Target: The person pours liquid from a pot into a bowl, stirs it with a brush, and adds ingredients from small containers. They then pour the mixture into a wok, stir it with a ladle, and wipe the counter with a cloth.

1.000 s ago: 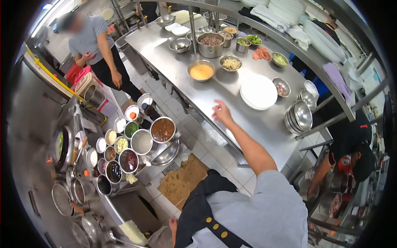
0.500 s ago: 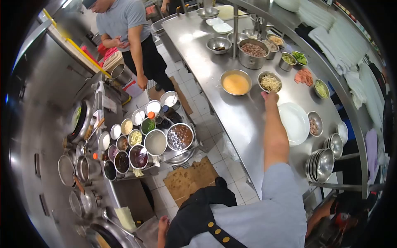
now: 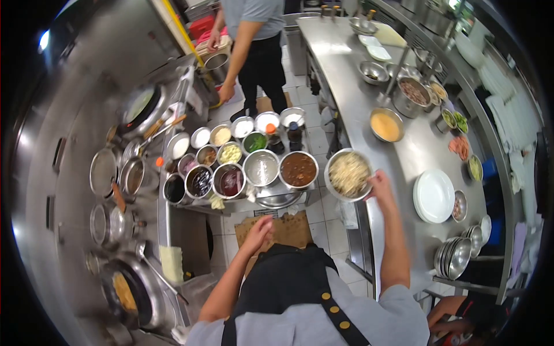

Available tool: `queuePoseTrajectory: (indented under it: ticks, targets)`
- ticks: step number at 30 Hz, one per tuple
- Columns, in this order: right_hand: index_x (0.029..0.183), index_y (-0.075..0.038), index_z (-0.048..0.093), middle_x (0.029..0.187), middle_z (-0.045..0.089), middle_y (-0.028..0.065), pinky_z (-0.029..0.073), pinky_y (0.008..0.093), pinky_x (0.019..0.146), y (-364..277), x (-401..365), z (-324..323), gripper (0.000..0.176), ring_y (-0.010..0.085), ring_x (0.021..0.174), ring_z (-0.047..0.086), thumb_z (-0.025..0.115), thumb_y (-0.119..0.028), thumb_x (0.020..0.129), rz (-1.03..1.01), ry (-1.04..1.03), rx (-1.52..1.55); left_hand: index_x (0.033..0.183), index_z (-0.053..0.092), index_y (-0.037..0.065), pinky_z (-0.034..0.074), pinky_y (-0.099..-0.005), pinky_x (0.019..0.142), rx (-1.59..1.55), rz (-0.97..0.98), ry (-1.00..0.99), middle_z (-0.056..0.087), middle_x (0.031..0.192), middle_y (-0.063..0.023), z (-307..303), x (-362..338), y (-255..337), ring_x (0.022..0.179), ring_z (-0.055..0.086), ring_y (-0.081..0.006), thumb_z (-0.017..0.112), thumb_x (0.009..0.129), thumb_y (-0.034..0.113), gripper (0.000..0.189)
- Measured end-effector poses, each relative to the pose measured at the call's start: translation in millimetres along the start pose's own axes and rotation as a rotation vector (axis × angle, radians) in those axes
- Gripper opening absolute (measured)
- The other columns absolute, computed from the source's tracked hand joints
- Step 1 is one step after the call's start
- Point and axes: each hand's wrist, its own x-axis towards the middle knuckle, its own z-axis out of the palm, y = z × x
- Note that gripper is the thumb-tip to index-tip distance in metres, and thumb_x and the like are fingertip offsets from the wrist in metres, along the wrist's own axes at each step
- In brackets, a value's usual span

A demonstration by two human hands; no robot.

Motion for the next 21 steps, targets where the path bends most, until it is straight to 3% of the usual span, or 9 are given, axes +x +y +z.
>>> queuePoseTrajectory:
  ticks: [4,9,12,15,17,19,21]
  targets:
    - [0.082,-0.007,0.044,0.07,0.051,0.005,0.053,0.0292,0.038,33,-46,134,0.016,0.0177,0.052,0.062,0.059,-0.011,0.089,0.155,-0.294,0.013,0.131,0.046,0.007,0.052,-0.0369,0.08,-0.24,0.028,-0.042,0.054,0.125,-0.0108,-22,-16,51,0.102,0.059,-0.0217,0.042,0.1,0.038,0.045]
    - [0.083,-0.007,0.041,0.071,0.051,0.0038,0.053,0.0282,0.04,32,-79,251,0.018,0.0163,0.048,0.061,0.056,-0.013,0.092,0.154,-0.545,0.009,0.094,0.048,0.007,0.057,-0.0324,0.068,-0.243,0.111,0.171,0.054,0.096,-0.0041,-88,-54,36,0.09,0.06,-0.0143,0.05,0.098,0.024,0.018]
    - [0.084,-0.007,0.04,0.073,0.051,0.0022,0.054,0.0271,0.042,29,-76,300,0.02,0.0133,0.05,0.06,0.057,-0.015,0.093,0.133,-0.616,-0.013,0.092,0.047,0.007,0.057,-0.0321,0.066,-0.213,0.173,0.238,0.054,0.096,-0.0037,-127,-67,22,0.086,0.059,-0.0117,0.052,0.096,0.018,0.013]
    - [0.091,-0.006,0.047,0.078,0.054,0.0014,0.056,0.0264,0.05,17,-69,339,0.017,0.0098,0.062,0.058,0.057,-0.019,0.093,0.043,-0.726,-0.17,0.086,0.046,0.007,0.052,-0.0269,0.058,-0.258,0.262,0.376,0.052,0.08,0.0003,-152,-73,14,0.073,0.055,-0.0073,0.055,0.095,0.014,0.015]
    - [0.096,-0.006,0.05,0.081,0.056,0.0016,0.055,0.0263,0.052,8,-57,362,0.018,0.0103,0.066,0.059,0.057,-0.022,0.094,0.061,-0.765,-0.201,0.081,0.046,0.007,0.04,-0.0226,0.051,-0.23,0.327,0.538,0.048,0.069,0.0039,-168,-70,5,0.064,0.045,-0.0034,0.056,0.094,0.013,0.018]
    - [0.107,-0.005,0.055,0.091,0.06,0.002,0.053,0.0255,0.056,10,-19,368,0.028,0.0116,0.074,0.061,0.056,-0.029,0.094,0.063,-0.758,-0.276,0.078,0.045,0.008,0.037,-0.0222,0.053,-0.265,0.322,0.623,0.043,0.068,0.005,-178,-78,11,0.063,0.04,-0.0036,0.056,0.094,0.014,0.02]
    - [0.108,-0.003,0.056,0.091,0.061,0.0058,0.053,0.0277,0.05,35,46,372,0.023,0.014,0.066,0.063,0.054,-0.021,0.093,0.035,-0.508,-0.355,0.077,0.045,0.009,0.039,-0.0218,0.053,-0.275,0.288,0.698,0.041,0.069,0.0052,-196,-82,-1,0.064,0.04,-0.0037,0.055,0.094,0.014,0.021]
